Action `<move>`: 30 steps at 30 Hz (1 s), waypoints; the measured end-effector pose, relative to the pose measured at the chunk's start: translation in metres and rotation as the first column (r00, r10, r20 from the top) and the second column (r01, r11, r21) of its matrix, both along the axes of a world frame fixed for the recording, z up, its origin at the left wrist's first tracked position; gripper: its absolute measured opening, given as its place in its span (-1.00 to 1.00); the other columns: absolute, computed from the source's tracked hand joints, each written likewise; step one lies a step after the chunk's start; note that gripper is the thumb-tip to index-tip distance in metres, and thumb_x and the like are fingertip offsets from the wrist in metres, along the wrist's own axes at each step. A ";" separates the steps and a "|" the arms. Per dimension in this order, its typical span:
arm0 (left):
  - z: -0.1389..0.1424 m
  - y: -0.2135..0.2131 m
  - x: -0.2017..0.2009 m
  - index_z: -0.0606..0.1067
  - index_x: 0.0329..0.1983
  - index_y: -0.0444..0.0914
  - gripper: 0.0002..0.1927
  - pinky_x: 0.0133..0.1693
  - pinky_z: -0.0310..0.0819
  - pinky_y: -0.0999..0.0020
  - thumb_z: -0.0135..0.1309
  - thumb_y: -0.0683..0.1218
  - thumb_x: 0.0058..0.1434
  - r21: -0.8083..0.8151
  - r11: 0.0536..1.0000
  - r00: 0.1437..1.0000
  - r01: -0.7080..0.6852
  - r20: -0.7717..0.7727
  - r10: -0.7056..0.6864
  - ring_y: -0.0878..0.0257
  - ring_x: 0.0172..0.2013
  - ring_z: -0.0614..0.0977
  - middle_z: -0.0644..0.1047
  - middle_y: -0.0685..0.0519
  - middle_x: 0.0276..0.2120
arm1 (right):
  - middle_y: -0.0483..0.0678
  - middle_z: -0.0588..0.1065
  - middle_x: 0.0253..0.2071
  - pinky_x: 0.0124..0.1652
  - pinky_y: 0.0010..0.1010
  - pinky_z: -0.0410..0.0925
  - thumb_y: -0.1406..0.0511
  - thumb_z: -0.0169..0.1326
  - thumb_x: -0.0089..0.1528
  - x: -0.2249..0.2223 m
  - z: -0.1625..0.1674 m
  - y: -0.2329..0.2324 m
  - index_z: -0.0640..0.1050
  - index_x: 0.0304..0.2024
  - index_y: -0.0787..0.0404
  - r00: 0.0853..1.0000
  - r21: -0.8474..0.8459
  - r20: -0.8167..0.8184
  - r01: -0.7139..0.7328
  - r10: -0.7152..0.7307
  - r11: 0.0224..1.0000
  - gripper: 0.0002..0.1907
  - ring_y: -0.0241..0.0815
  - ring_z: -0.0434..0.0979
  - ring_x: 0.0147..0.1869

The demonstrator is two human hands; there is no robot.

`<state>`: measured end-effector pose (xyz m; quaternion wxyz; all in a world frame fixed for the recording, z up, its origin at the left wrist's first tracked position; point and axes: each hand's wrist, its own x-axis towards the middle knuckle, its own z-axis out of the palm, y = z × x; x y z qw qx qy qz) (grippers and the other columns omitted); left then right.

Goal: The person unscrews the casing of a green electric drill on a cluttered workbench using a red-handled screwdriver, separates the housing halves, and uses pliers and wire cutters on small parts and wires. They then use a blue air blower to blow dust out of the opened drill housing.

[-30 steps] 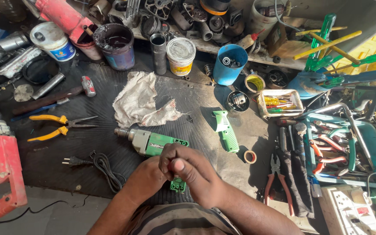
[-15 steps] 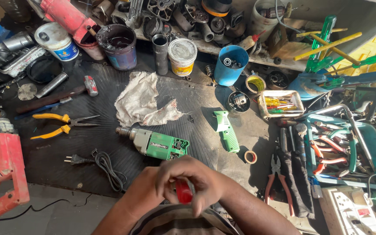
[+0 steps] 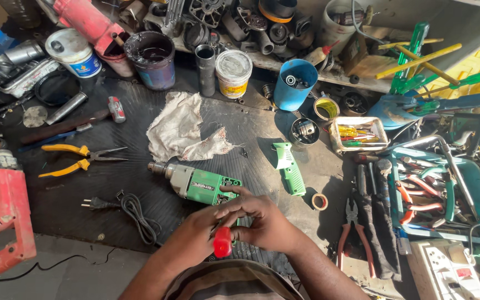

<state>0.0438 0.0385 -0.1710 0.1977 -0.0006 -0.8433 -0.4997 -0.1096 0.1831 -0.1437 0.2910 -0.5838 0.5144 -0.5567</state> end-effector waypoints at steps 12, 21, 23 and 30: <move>-0.028 -0.008 0.006 0.47 -0.20 -0.31 -0.79 -0.29 0.53 0.04 0.16 -0.20 0.10 -0.153 0.987 0.996 -0.055 0.060 0.065 -0.14 -0.28 0.65 0.59 -0.11 -0.34 | -0.11 0.62 -0.13 0.16 -0.23 0.33 0.43 0.30 0.20 -0.003 0.002 -0.003 0.67 -0.09 0.13 0.994 -0.019 -0.099 -0.058 0.056 0.998 -0.77 -0.13 0.60 0.00; -0.029 -0.003 0.003 0.46 -0.16 -0.33 -0.73 -0.25 0.55 0.08 0.22 -0.20 0.09 -0.121 0.981 0.988 -0.151 0.013 0.154 -0.13 -0.24 0.67 0.59 -0.16 -0.29 | -0.14 0.61 -0.15 0.19 -0.25 0.32 0.44 0.29 0.19 -0.003 -0.001 -0.004 0.66 0.00 0.10 0.990 -0.029 -0.131 -0.049 0.044 0.998 -0.67 -0.12 0.60 -0.01; -0.030 -0.003 0.004 0.43 0.07 -0.43 -0.54 -0.17 0.55 0.06 0.11 -0.27 0.06 -0.131 0.989 0.983 -0.074 -0.176 0.050 -0.21 -0.13 0.63 0.58 -0.26 -0.12 | -0.13 0.62 -0.17 0.18 -0.22 0.30 0.47 0.27 0.18 -0.003 -0.003 -0.004 0.68 -0.01 0.13 0.984 -0.018 -0.177 -0.033 0.029 0.999 -0.67 -0.13 0.60 -0.06; -0.035 -0.001 0.003 0.53 -0.14 -0.27 -0.71 -0.25 0.60 0.13 0.29 -0.20 0.07 -0.035 0.979 0.968 -0.200 0.147 0.203 -0.06 -0.22 0.72 0.65 -0.10 -0.27 | -0.06 0.59 -0.11 0.13 -0.25 0.34 0.48 0.26 0.19 -0.002 -0.006 -0.002 0.63 -0.05 0.16 0.992 0.047 -0.123 0.003 0.003 0.999 -0.72 -0.08 0.57 0.01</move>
